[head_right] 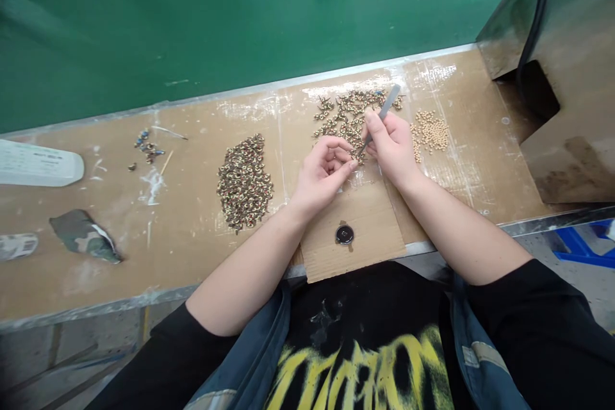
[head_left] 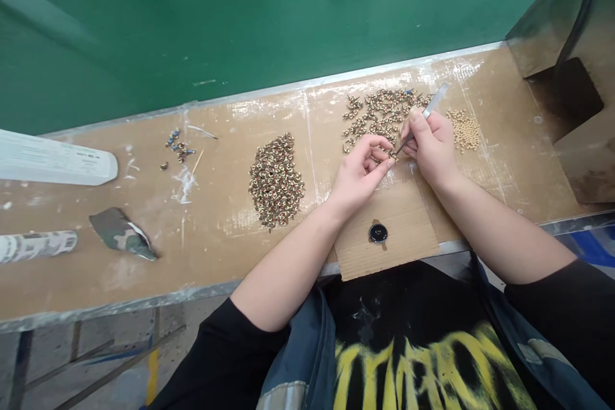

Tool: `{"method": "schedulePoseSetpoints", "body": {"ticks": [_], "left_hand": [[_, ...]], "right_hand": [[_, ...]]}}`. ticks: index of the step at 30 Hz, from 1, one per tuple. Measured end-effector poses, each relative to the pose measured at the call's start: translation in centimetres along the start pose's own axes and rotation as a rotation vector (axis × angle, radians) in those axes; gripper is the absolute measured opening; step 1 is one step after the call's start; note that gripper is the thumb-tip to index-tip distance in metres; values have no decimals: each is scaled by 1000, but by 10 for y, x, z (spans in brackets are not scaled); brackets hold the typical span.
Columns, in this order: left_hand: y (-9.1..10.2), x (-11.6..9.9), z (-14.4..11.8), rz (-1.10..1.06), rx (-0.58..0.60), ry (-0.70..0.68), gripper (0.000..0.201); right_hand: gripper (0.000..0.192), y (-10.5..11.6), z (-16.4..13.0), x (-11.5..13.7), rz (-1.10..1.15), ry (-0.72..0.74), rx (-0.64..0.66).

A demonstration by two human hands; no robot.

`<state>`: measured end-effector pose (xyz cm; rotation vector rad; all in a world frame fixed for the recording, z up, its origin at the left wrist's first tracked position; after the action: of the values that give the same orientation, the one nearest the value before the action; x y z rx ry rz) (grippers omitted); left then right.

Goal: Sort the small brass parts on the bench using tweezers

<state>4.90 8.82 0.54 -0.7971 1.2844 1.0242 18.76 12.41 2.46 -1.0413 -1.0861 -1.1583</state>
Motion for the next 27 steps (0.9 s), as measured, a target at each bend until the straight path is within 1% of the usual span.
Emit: {"method": "schedulePoseSetpoints", "body": {"ticks": [10, 17, 27], "left_hand": [[3, -1, -1, 18, -38, -13, 19], [5, -1, -1, 14, -57, -5, 18], [8, 1, -2, 62, -74, -11, 19]], "right_hand": [[59, 1, 0, -4, 5, -36, 4], [56, -3, 0, 2, 24, -16, 11], [56, -4, -1, 1, 36, -42, 8]]}}
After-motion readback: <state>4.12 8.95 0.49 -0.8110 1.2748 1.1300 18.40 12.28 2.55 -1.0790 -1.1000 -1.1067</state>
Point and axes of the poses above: each hand's wrist, its own z-axis towards the middle knuckle, its own y-axis out of the back of the hand, x = y × z, the point moved 10 cm from there along z, towards the middle knuckle, and after that the axes turned 5 degrees about x, right-handed, at the moved point
